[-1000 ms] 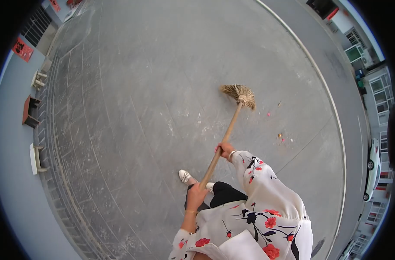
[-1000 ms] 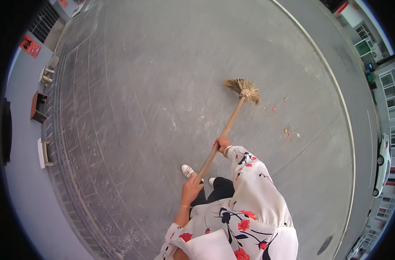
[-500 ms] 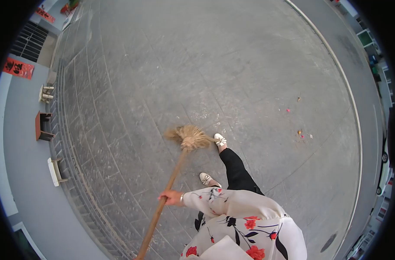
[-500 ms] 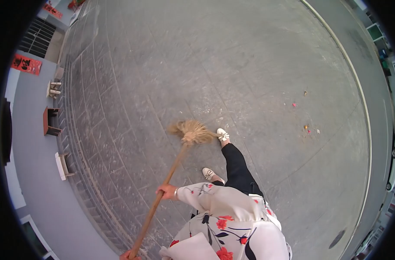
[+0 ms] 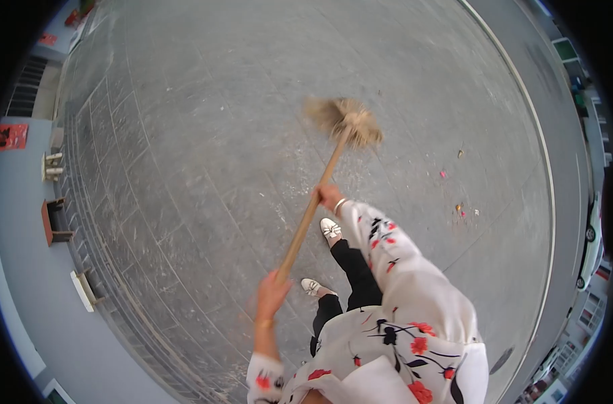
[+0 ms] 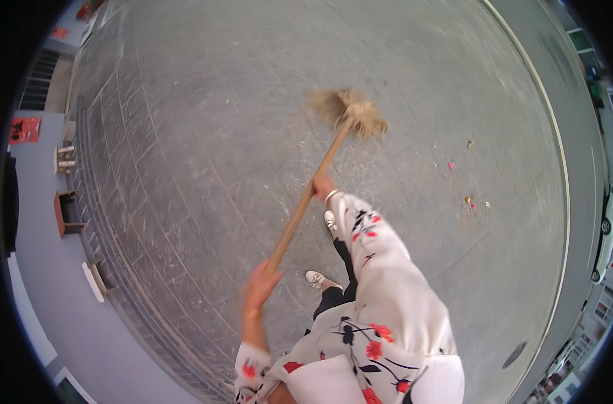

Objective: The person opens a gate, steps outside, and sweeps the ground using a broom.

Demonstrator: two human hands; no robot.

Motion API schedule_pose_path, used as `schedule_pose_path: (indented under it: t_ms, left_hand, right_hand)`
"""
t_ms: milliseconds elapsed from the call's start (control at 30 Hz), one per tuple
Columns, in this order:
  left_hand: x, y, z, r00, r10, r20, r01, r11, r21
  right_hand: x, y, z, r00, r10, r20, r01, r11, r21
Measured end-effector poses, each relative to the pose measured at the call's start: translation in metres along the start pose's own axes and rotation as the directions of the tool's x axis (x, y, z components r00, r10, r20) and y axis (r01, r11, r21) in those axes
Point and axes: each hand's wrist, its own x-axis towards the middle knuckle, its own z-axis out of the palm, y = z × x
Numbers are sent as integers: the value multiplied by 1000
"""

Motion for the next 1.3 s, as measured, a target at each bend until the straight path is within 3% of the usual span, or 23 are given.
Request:
schedule_pose_path:
  t_ms: [33,67,200,267,333,367,400,433,467,533,633,800,867,900,933,967,1000,1033,1067,1100,1133,1167,1300]
  left_hand:
    - [31,7,22,997,82,-11,-82,997,-5]
    - [47,26,33,998,65,-9,-65,996,-62]
    - [34,61,12,1000,26,-11,-27,997,-68]
    - [-14,59,-22,1000,7,12,-7,1000,22]
    - [-72,33,-56,994,-22,-102,40,984,174]
    - [-99,32,-76,987,-119,-109,133,983,128]
    - [-128,28,-97,967,-232,-108,248,953,172]
    - [-163,14,-122,949,-292,-115,308,939,154]
    - [-188,11,-139,929,-350,-120,364,922,133]
    - [-211,130,-167,744,-635,-208,586,770,-254]
    - [-233,166,-202,805,-552,-218,558,829,-36]
    - [-199,135,-204,633,-759,-155,774,619,132]
    - [-179,66,-187,808,-535,-247,589,746,312]
    - [-150,46,-179,862,-473,-185,503,845,181]
    - [-116,29,-168,907,-399,-134,406,913,33]
    - [-79,14,-150,939,-314,-139,326,942,80]
    - [-33,2,-133,959,-271,-76,272,962,4]
    - [21,24,-122,958,-283,-36,284,959,2]
    - [73,33,-109,990,-56,-130,50,997,-50]
    - [126,44,-105,992,-24,-125,16,998,-64]
    - [183,34,-100,994,84,-64,-86,996,-38]
    - [228,46,-109,995,96,-7,-96,995,-34]
    - [301,76,-185,944,294,-149,-316,937,-149]
  right_hand:
    - [9,-50,-24,923,369,-109,-305,873,380]
    - [7,-121,-50,720,692,-57,-453,531,716]
    - [4,-173,-92,766,641,36,-487,543,684]
    - [7,-158,-84,741,664,103,-483,421,768]
    - [-27,-133,-58,893,317,320,-429,817,385]
    - [-44,-77,-1,944,126,305,-259,857,446]
    - [-81,-145,11,825,176,538,-526,589,614]
    - [-99,-78,73,885,-51,463,-170,890,423]
    - [-126,-156,71,841,-116,528,59,990,125]
    - [-159,-214,110,772,-30,634,-86,985,152]
    - [-167,-235,159,664,-151,732,-89,956,278]
    - [-126,-229,189,630,-146,763,107,989,100]
    - [-81,-211,169,660,-126,740,197,980,-9]
    - [-55,-211,153,703,63,709,-128,991,39]
    - [-28,-189,142,800,-72,595,105,994,-21]
    - [5,-145,133,843,-231,486,325,939,-117]
    - [48,-95,119,883,-170,437,252,958,-136]
    - [70,-157,82,944,244,220,-232,969,-80]
    - [123,-79,84,969,-208,133,233,949,-212]
    - [150,-126,69,960,278,-27,-263,931,255]
    - [168,-189,53,701,710,59,-547,484,683]
    - [181,-216,54,696,717,39,-545,493,678]
    - [239,-312,66,790,600,124,-480,480,734]
